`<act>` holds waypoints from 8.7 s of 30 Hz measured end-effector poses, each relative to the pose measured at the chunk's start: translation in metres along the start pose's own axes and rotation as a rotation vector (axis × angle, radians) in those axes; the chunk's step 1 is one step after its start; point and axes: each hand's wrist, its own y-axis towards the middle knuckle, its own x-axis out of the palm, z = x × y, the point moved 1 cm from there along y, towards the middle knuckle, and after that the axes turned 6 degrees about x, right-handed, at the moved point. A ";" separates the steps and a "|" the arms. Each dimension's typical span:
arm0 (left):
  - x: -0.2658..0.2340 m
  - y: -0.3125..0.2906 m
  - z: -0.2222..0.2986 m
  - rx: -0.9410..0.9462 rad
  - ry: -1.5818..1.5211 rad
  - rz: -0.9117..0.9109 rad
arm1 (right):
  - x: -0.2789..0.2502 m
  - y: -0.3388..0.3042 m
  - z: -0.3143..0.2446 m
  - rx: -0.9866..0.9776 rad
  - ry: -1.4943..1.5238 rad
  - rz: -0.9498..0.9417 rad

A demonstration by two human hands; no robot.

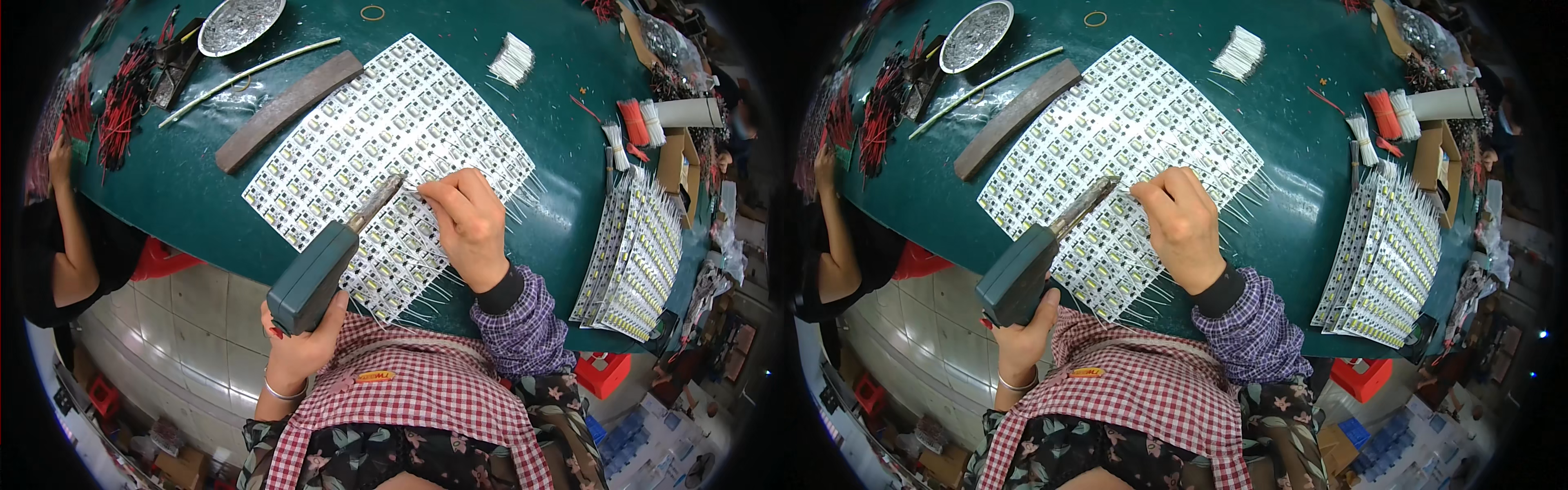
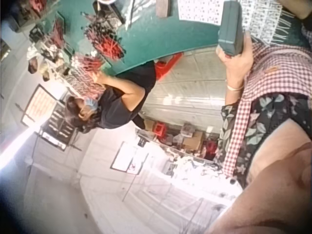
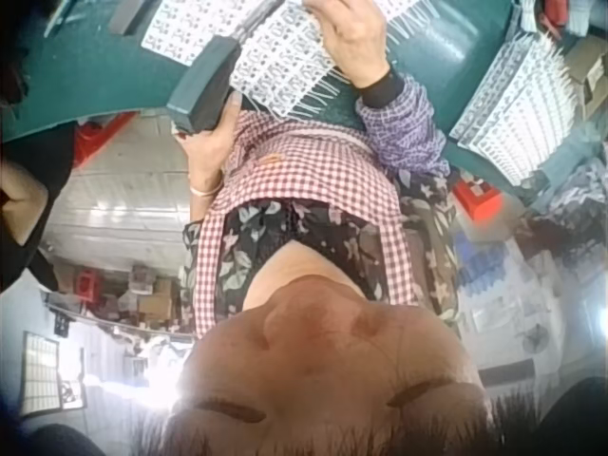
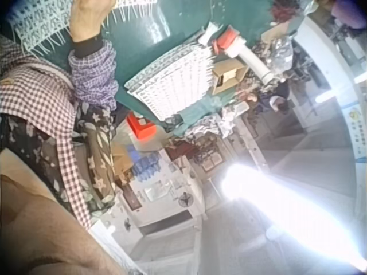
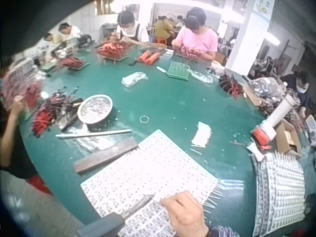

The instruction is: Use a soldering tool to secure components on an LED panel sheet.

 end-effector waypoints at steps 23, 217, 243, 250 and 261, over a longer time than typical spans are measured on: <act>-0.001 -0.001 -0.005 0.098 0.110 -0.030 | 0.000 -0.001 0.000 -0.015 -0.032 0.025; -0.025 -0.022 -0.020 0.160 0.048 -0.092 | 0.012 -0.016 -0.022 -0.015 -0.146 -0.010; -0.017 -0.018 -0.001 0.050 0.100 0.045 | 0.012 -0.017 -0.022 -0.013 -0.154 -0.001; -0.025 -0.026 -0.017 0.158 0.074 -0.033 | 0.007 -0.017 -0.026 -0.018 -0.159 0.008; -0.020 -0.021 -0.001 0.019 0.052 0.094 | 0.008 -0.020 -0.040 -0.057 -0.139 0.037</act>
